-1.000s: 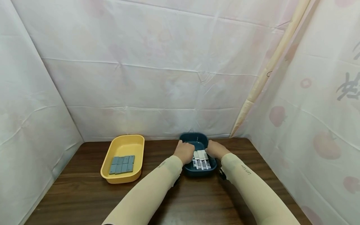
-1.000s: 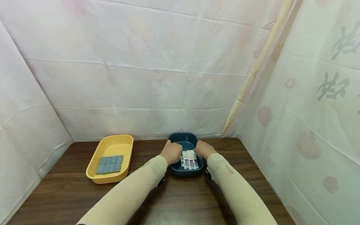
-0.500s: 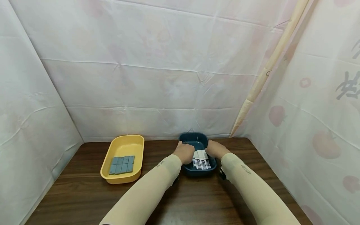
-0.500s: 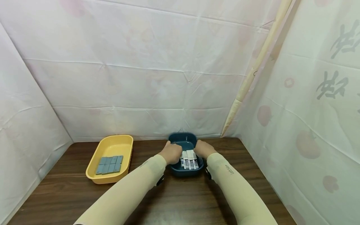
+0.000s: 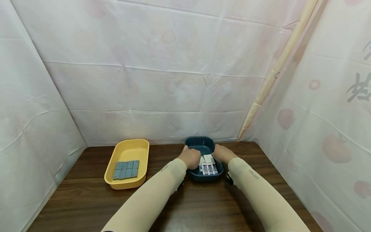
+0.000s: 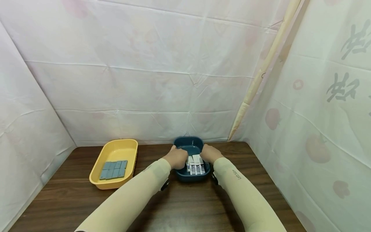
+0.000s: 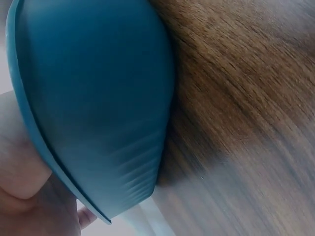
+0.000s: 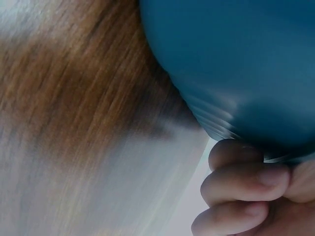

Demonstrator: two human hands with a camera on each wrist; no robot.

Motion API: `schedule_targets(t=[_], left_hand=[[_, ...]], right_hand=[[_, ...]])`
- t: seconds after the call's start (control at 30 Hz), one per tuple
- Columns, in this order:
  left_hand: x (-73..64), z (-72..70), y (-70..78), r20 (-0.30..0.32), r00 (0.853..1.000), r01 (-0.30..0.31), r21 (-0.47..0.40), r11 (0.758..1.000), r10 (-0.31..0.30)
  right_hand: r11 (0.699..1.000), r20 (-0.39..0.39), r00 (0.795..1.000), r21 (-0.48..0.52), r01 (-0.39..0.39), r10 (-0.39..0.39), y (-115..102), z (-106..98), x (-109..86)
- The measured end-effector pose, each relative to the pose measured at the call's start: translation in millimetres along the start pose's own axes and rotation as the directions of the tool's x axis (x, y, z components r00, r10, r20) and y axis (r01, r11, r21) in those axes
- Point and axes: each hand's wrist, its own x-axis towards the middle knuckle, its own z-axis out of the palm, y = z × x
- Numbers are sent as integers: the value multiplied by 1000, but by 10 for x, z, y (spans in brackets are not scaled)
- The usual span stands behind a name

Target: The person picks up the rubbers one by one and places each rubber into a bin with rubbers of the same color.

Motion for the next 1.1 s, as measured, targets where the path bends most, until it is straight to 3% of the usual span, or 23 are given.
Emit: schedule_targets(t=[0.27, 0.8, 1.1], left_hand=[[-14, -5, 0, 12, 1000, 2, 12, 1000, -2], [-6, -32, -5, 65, 998, -8, -40, 999, 10], [-19, -43, 34, 29, 999, 16, -15, 1000, -16]], right_hand=[[1000, -11, 1000, 18, -19, 19, -129, -92, -251], [1000, -11, 1000, 17, -19, 19, -117, -104, -257], [1000, -13, 1000, 16, -21, 21, -124, -97, -249]])
